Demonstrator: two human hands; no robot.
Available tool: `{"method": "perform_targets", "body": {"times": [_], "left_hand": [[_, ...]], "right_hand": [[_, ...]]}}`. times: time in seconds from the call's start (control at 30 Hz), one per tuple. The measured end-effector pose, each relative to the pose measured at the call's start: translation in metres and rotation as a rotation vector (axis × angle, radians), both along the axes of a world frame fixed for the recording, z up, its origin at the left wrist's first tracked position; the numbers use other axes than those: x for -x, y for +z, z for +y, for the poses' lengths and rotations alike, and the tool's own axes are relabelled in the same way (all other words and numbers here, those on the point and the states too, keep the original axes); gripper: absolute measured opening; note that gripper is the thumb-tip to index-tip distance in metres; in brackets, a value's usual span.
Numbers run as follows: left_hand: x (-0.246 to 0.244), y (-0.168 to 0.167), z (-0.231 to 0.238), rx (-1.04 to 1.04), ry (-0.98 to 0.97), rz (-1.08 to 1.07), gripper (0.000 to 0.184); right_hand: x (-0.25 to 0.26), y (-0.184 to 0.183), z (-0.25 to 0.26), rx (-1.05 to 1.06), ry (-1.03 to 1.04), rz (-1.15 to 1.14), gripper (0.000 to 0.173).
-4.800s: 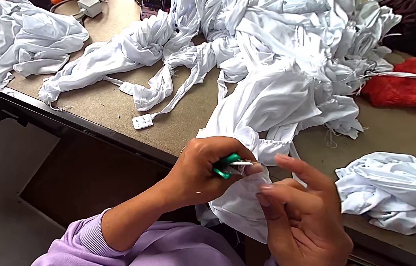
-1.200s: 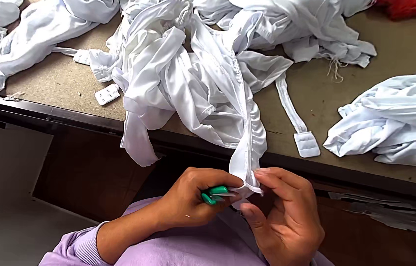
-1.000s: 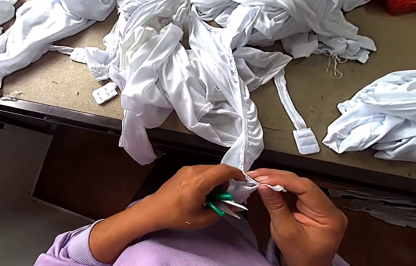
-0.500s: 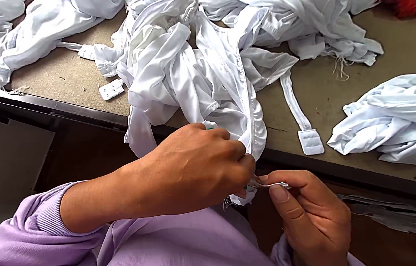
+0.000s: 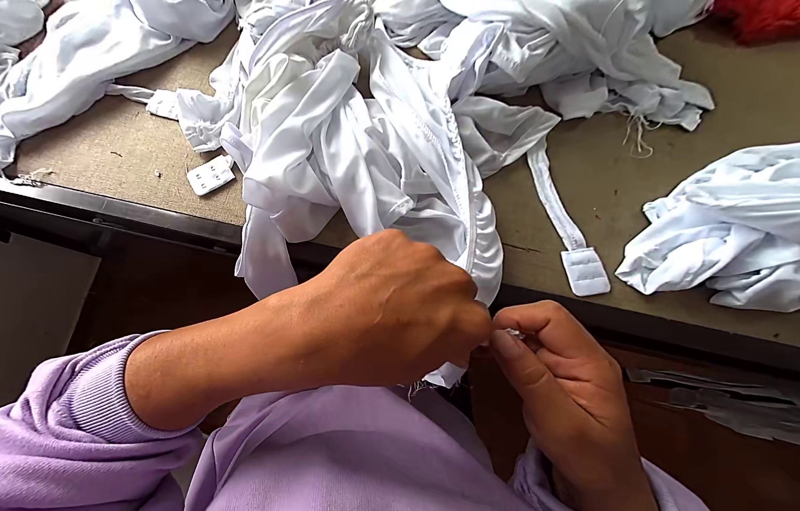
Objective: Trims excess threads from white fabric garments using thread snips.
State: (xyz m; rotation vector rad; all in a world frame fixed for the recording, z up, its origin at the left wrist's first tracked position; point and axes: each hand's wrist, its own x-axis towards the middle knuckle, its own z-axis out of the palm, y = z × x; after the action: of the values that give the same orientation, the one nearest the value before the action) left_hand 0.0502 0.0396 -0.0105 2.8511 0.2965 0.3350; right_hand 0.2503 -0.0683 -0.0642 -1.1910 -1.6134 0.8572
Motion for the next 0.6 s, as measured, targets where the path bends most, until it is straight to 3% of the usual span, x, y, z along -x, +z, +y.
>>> {"method": "perform_targets", "body": {"times": [0.1, 0.17, 0.3, 0.37, 0.47, 0.6], "left_hand": [[0.000, -0.014, 0.001, 0.053, 0.005, -0.053, 0.028], [0.006, -0.018, 0.000, 0.101, 0.054, -0.090, 0.027], [0.030, -0.024, 0.001, 0.135, 0.204, -0.167, 0.021], [0.036, -0.027, -0.004, 0.141, 0.233, -0.235, 0.016], [0.034, -0.034, -0.013, 0.144, 0.247, -0.323, 0.015], [0.027, -0.039, -0.023, 0.193, 0.240, -0.407, 0.017]], "right_hand": [[-0.002, -0.005, -0.004, 0.039, -0.017, 0.077, 0.013], [-0.019, -0.005, -0.015, 0.108, -0.071, 0.003, 0.019], [-0.066, -0.028, -0.052, 0.340, -0.150, -0.714, 0.048], [-0.068, -0.048, -0.061, 0.417, -0.074, -0.783, 0.055], [-0.046, -0.079, -0.051, 0.386, -0.122, -0.525, 0.062], [-0.003, -0.093, -0.023, 0.507, -0.170, 0.276, 0.070]]}}
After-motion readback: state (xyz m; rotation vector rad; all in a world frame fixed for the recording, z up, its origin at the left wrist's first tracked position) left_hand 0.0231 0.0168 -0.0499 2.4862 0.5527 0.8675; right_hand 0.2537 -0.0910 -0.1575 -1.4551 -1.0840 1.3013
